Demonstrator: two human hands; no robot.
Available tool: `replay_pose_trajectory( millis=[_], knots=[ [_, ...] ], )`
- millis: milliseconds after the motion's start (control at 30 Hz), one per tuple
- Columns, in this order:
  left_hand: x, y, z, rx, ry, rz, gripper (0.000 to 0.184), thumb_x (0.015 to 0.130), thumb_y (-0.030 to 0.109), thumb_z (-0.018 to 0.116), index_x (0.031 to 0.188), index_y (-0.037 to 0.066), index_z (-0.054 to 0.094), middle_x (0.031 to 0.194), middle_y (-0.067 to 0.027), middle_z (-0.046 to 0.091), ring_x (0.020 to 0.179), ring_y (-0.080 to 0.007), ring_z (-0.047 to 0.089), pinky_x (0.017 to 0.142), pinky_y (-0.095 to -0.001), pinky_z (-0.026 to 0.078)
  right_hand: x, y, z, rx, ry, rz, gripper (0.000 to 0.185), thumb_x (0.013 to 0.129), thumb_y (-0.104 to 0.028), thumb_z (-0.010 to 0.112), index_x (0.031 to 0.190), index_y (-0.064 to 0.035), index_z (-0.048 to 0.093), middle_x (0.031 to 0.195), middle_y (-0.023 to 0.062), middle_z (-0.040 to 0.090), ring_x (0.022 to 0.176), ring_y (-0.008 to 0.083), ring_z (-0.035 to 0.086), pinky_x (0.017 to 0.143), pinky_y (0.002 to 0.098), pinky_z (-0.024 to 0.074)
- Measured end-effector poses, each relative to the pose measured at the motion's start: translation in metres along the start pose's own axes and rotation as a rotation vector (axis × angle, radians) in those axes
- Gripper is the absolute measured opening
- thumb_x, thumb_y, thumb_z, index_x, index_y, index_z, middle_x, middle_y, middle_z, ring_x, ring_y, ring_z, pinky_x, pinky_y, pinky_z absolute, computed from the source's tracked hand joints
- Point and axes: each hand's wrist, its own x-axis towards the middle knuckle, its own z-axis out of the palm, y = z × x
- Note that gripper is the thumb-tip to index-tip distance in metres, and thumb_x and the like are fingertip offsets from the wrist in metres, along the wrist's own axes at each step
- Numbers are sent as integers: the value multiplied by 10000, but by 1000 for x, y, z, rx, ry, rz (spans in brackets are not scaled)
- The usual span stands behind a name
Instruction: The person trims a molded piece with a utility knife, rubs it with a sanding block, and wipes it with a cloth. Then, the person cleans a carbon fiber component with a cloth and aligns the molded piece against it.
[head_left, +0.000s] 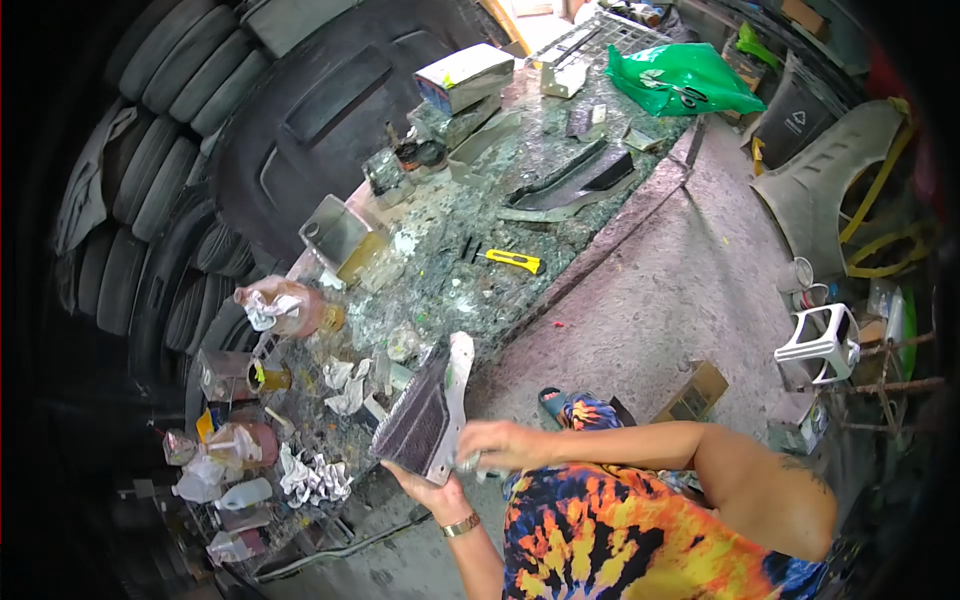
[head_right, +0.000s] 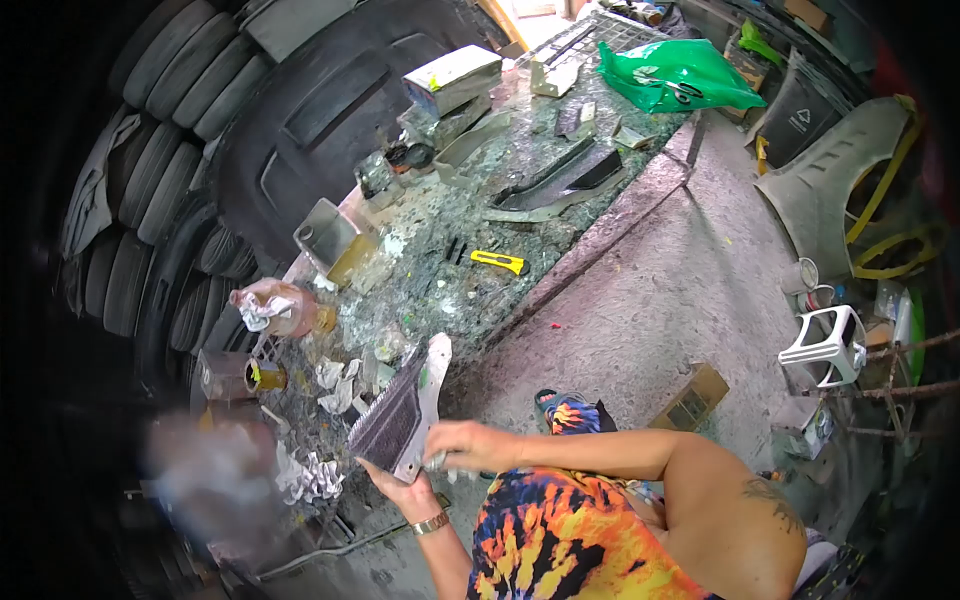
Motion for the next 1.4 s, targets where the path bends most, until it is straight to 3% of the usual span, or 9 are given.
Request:
replay_pose_trajectory(
  millis=[133,300,433,500,767,867,1067,1167,1400],
  knots=[
    [-6,-1,10,39,54,45,671,937,548,495,1354,24,444,1383,-150,492,1241,-322,502,1055,-482,403,21,62,-37,-340,607,203,264,806,-9,642,1066,-21,601,998,148,566,969,314,581,852,372,460],
    [3,-4,0,14,61,27,663,940,559,481,1358,45,452,1383,-131,495,1231,-316,508,1044,-485,411,24,23,11,-219,363,152,218,807,-22,618,1018,-51,573,1006,133,529,988,324,554,868,388,450],
    [17,-7,-52,143,-58,31,590,922,541,543,1221,32,537,978,-103,636,838,-219,645,787,-421,558,42,-58,29,218,-98,-54,214,843,-50,615,1055,-28,599,1020,96,534,1015,258,552,916,350,440],
    [-4,15,-1,-193,-200,-256,519,958,493,512,1185,28,557,971,-100,647,874,-222,652,784,-415,553,60,-72,4,298,20,62,238,848,-8,629,1085,-21,623,1067,90,600,1065,225,565,943,347,438],
    [-89,120,-32,-23,51,-57,430,1019,349,440,1243,5,569,1203,-132,636,1057,-252,632,945,-395,495,59,-11,-121,407,552,347,141,954,-163,587,941,-29,630,849,19,663,722,78,618,644,220,490],
    [-129,144,-67,-11,201,80,398,1012,308,473,1228,-11,571,1192,-137,640,1044,-236,637,925,-382,505,86,17,-86,392,485,431,166,972,-214,568,900,-75,623,762,-15,629,632,55,578,489,235,438],
    [-163,151,-158,85,612,367,367,1004,281,501,1212,-12,574,1158,-106,633,984,-194,628,866,-338,502,152,39,42,570,13,811,335,898,-114,624,1225,-75,562,1057,36,660,909,113,632,730,271,534],
    [-157,138,-232,172,876,408,376,1011,297,480,1201,-13,573,1136,-91,619,967,-184,614,845,-331,494,186,65,126,420,-361,805,423,870,-56,661,1271,-23,530,1108,44,644,1013,127,591,896,270,460],
    [-172,91,-431,177,1078,258,459,1003,396,469,1192,-18,528,1103,-84,574,995,-178,544,885,-323,428,319,108,367,-54,-790,396,389,850,-169,691,1170,3,553,1030,93,606,981,141,561,862,288,453]
  ],
)
